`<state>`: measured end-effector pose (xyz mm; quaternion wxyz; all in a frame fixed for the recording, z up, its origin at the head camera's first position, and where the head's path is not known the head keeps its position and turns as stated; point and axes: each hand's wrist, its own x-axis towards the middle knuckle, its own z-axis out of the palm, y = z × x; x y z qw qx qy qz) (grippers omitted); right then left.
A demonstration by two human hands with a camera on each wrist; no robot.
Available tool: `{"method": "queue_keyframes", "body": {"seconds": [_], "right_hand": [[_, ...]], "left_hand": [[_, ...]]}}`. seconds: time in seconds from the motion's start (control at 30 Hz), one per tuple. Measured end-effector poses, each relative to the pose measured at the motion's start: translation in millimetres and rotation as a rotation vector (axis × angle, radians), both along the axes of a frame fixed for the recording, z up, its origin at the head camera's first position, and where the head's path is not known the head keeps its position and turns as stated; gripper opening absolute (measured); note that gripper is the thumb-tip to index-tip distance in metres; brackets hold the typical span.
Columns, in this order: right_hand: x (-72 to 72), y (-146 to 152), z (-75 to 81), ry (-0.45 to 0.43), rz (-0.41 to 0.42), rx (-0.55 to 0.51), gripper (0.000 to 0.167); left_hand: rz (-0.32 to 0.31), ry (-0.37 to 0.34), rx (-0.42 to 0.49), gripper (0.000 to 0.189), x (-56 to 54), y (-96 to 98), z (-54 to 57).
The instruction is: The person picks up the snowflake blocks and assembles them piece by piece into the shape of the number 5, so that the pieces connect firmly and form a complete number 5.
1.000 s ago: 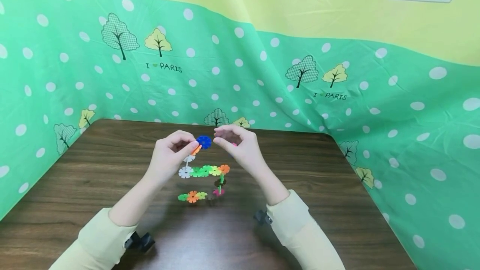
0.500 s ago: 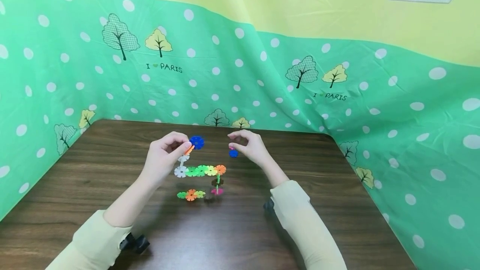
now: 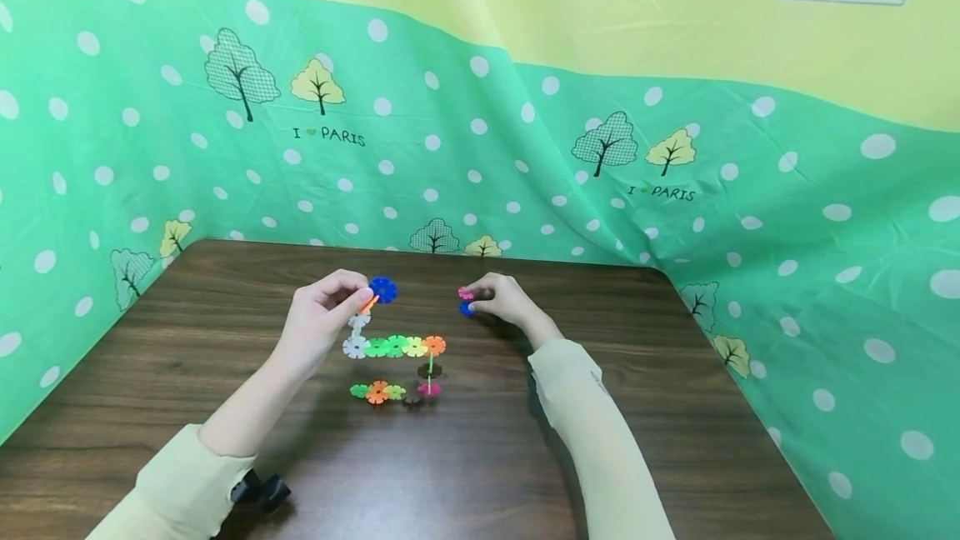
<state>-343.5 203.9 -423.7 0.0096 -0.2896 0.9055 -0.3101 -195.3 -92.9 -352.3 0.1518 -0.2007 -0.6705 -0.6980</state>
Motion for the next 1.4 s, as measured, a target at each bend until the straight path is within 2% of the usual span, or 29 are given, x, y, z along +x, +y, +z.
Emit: {"method": "queue_keyframes", "body": {"seconds": [0.17,0.4,0.57,0.73,0.97,1.1,1.27,1.4], "right_hand": [[-2.8,-1,-3.3,0.01,0.001,0.068,0.029],[-3.7,-10,-3.4,-0.04,-0.065,0.227,0.026],[-5.1,-11,-3.9,-0.042,-0.081,0.244,0.019],[-4.3,-13,-2.5,-0.066,-0.091,0.25,0.021],[-1.0,-14,2.9,-0.18,-0.091,0.226,0.027],[1.5,-13,7.0,-0.227,-0.085,0.24,0.019],[4.5,-7,7.6,-0.21,-0.081,0.276,0.005],[7.0,-5,8.0,-0.22,-0.099,0.254,0.013]], "left_hand": [[-0.002,-0.01,0.01,0.012,-0.6,1.5,-0.7],[-0.015,0.004,0.005,0.012,-2.8,3.4,-1.9],[-0.022,0.01,0.008,0.014,-3.2,4.6,-1.5],[-0.023,0.009,0.005,0.015,-2.7,5.6,-0.5],[-0.025,0.004,0.01,0.014,-1.8,6.8,-0.1],[-0.028,-0.004,0.007,0.014,-1.3,8.0,0.1],[-0.034,-0.009,0.025,0.014,-0.4,10.2,1.8],[-0.028,-0.016,0.043,0.012,-0.5,11.6,2.6]]}}
